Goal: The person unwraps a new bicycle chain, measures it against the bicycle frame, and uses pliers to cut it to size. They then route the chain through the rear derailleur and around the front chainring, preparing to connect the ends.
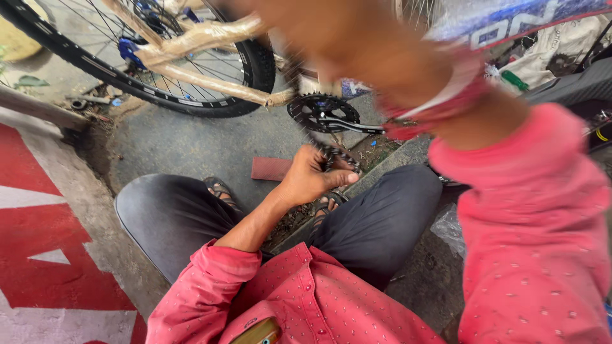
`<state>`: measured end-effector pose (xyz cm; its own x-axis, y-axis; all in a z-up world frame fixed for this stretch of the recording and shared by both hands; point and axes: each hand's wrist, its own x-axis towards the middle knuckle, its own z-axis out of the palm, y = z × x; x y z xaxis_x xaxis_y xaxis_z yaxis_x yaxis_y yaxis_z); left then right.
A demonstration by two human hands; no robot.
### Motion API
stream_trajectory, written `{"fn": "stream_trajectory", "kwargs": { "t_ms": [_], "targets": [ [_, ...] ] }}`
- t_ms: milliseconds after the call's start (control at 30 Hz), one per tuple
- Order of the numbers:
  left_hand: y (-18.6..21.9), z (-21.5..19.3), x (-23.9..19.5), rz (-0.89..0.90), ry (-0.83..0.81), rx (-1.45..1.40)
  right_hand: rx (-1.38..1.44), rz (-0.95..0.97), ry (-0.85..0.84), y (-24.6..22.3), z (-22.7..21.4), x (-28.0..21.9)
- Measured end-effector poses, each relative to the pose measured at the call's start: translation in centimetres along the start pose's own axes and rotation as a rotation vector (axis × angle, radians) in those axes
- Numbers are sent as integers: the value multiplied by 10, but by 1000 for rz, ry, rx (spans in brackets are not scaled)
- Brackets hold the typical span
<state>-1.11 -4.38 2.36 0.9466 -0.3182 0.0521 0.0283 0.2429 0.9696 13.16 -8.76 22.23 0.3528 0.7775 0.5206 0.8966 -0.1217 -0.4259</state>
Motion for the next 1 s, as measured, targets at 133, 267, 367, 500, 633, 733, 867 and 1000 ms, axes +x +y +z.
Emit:
{"fn": "stream_trajectory", "kwargs": {
  "t_ms": [133,267,367,500,633,733,867,1000],
  "targets": [
    [-5,-17,3,36,149,-398,208,44,-100,-25,50,29],
    [-5,-29,2,70,268,-390,561,176,-271,-33,57,28],
    [-4,-33,0,146,286,-476,141,-279,-66,-29,49,17],
    [-5,-43,5,238,414,-571,-79,92,-228,-27,24,-27],
    [-16,-53,4,237,463,-555,-40,323,-261,-20,31,-69],
    [-24,-51,3,258,479,-359,23,436,-163,-11,45,-92],
    [-15,-47,9,291,580,-273,-146,240,63,-15,56,-99],
    [-8,-50,5,277,604,-82,-154,206,116,-10,55,-88]
  ]
}}
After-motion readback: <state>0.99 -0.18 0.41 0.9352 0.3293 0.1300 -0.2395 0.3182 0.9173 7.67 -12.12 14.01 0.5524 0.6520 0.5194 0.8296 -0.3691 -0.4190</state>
